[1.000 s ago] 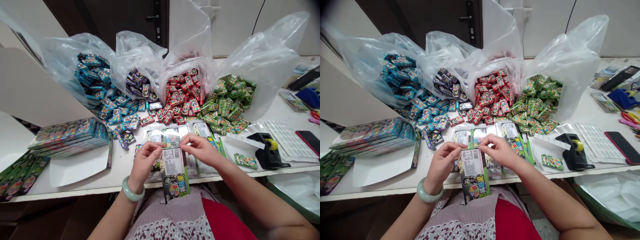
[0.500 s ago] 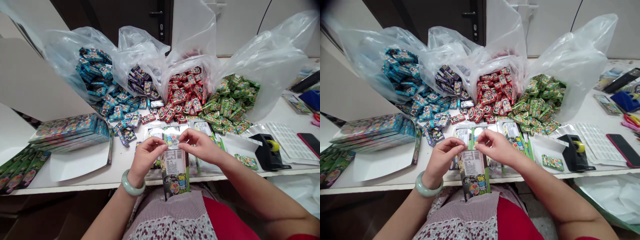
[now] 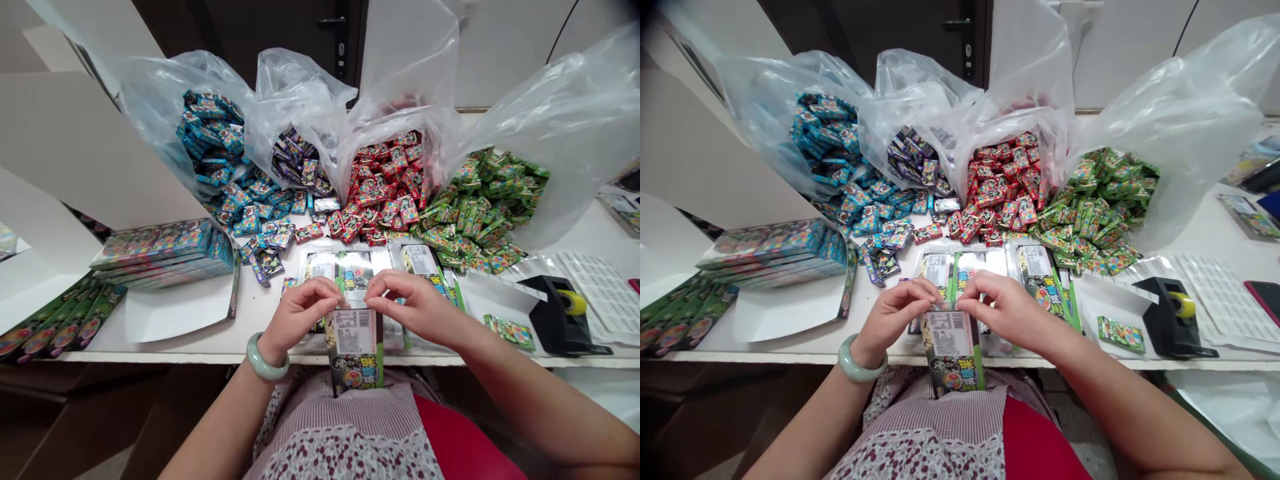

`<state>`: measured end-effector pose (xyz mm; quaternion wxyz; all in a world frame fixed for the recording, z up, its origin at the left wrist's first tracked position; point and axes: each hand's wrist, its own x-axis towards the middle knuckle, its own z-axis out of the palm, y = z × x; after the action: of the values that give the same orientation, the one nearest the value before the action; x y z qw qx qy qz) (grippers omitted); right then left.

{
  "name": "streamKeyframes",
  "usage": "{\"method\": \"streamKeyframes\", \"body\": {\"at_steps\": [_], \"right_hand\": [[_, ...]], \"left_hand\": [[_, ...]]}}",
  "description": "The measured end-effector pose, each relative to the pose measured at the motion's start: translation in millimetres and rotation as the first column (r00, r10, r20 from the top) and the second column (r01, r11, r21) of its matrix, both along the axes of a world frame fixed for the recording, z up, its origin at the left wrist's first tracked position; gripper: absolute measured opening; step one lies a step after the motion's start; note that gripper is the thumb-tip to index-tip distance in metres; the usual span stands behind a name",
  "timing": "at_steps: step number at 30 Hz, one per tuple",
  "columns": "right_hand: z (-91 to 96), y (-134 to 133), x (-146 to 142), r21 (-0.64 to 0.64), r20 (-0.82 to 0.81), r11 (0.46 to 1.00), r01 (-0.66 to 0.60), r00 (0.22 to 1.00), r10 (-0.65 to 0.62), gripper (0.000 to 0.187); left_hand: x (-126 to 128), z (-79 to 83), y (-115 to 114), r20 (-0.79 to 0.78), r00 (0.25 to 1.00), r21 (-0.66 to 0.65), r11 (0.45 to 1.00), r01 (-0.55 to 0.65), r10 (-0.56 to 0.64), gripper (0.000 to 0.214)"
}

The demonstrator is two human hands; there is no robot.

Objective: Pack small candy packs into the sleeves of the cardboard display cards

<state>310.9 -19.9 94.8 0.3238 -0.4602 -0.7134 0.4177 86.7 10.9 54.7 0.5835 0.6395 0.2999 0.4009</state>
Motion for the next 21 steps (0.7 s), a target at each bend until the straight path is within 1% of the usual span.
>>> {"method": "streamKeyframes", "body": {"at_steps": [2,5,9,12,17,21], "right_hand": [[-4.3,-3,1,0.053,0.02,0.998,-0.021,1.0,0.02,0.008],[-14.0,-8,1,0.126,0.051,0.992,-0.015,0.999,0.009,0.009],[-28.0,-11,-4,0.215,0.034,0.976,0.034,0.999,-0.042,0.005],[-36.5,-12,-7,0.239,-0.004,0.968,0.08,0.997,-0.081,0.006],[-44.3,-13,-7,0.26,-0.06,0.954,0.148,0.989,-0.137,0.005],[-46.6,-14,-7,0.239,-0.095,0.95,0.202,0.978,-0.184,0.005]], "left_hand": [[-4,-3.2,-1,-0.018,1.0,0.026,0.999,-0.019,0.02,0.01],[-8,-7.6,-3,-0.046,0.999,0.054,0.998,-0.025,0.028,0.009],[-5,-13.5,-5,-0.01,0.999,0.013,0.999,-0.051,0.051,0.005],[0,-16.5,-6,-0.008,0.997,-0.015,0.997,-0.072,0.072,0.004],[2,-15.8,-7,-0.055,0.996,0.062,0.996,-0.066,0.069,0.003],[2,-16.3,-8,-0.071,0.994,0.058,0.995,-0.082,0.086,0.003]]}}
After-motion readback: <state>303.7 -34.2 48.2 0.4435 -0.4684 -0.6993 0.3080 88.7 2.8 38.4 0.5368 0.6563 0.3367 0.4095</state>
